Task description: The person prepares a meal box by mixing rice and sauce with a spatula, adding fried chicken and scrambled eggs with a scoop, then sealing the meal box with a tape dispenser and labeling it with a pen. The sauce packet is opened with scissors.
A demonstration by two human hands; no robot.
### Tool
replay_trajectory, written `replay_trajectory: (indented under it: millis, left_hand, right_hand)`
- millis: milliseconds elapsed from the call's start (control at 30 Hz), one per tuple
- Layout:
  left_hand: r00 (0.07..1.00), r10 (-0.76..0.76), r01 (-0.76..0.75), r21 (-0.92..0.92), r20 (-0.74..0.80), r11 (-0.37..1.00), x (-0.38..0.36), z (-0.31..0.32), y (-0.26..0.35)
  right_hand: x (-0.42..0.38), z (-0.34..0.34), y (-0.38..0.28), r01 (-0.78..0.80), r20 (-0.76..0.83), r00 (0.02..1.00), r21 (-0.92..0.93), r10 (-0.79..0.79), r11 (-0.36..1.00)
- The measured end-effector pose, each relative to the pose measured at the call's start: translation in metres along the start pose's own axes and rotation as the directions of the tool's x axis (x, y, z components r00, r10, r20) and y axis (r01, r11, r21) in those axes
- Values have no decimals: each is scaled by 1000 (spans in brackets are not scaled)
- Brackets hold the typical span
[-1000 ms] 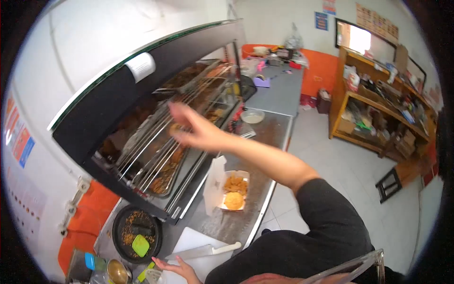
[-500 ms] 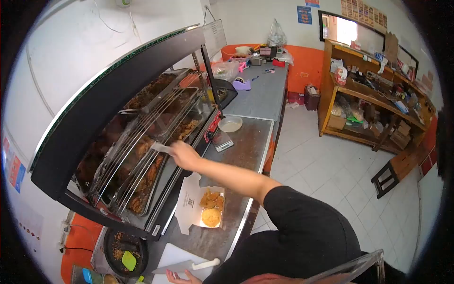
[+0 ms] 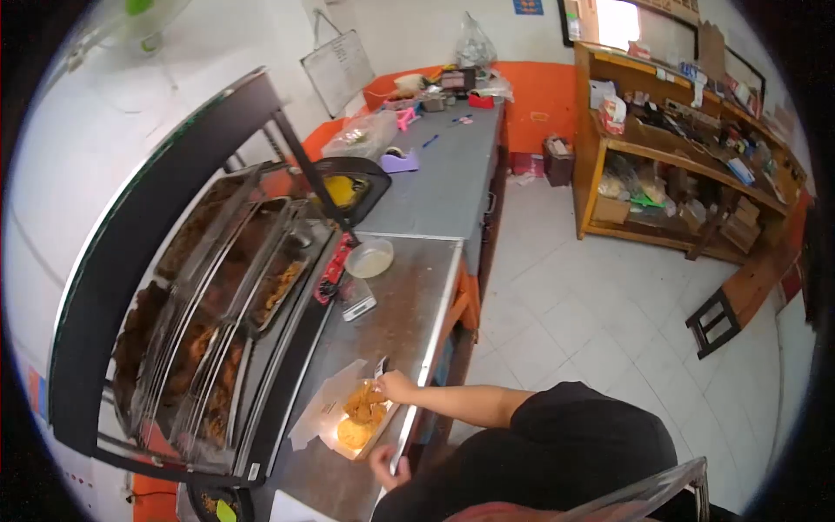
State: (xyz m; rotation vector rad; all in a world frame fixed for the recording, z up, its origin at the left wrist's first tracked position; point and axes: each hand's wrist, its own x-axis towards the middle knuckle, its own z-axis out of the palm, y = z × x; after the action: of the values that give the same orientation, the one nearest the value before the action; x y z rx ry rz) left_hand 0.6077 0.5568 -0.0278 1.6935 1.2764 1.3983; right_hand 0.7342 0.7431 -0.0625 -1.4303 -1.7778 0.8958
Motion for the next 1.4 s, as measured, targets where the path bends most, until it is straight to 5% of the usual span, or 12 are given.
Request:
replay_trajectory:
  millis: [33, 67, 167, 367, 467, 533, 800, 933, 1167, 1267, 1333, 1400]
  left_hand:
    - [955, -150, 157, -9, 255, 988, 6, 17, -2]
    - [824, -276, 305, 24, 494, 952, 14, 34, -8]
    - [365, -389, 660, 60, 846, 749, 19, 62, -76]
    - [164, -301, 605, 145, 939, 783, 114, 130, -90]
    - [94, -224, 566, 133, 970, 814, 184, 200, -104]
    - [85, -181, 536, 108, 980, 837, 245, 243, -107]
    - [174, -165, 595, 29, 971, 803, 372, 341, -107]
    - [174, -283, 660, 102, 943, 744, 384, 324, -103]
    - [307, -404, 758, 36, 862, 652, 419, 388, -105]
    - [406, -465, 785, -40, 787, 618, 445, 433, -95]
    - [467, -504, 797, -98, 727, 597, 463, 464, -81]
    - [491, -560, 821, -139, 667, 554, 469, 489, -58]
  right_hand:
    - [-11, -35, 0, 24, -5, 1000, 15, -24, 1000]
    - [-17, -57, 9, -114, -18, 993, 3, 114, 994]
    - [-39, -126, 43, -182, -160, 969, 41, 187, 982]
    - [-40, -257, 108, -289, -388, 870, 94, 302, 953]
    - [-14, -323, 137, -170, -524, 825, 128, 212, 977]
    - [16, -364, 163, -211, -516, 840, -25, 168, 977]
    - [142, -508, 243, -428, -384, 830, 23, 404, 903]
    - [202, -542, 296, -223, -528, 831, -29, 175, 974]
    - [377, -613, 380, -201, -282, 946, -132, 158, 971]
    - [471, -633, 414, -55, -102, 994, -187, 36, 981]
    - [522, -642, 424, 223, -53, 973, -64, -226, 973]
    - [563, -661, 407, 190, -74, 979, -18, -191, 982]
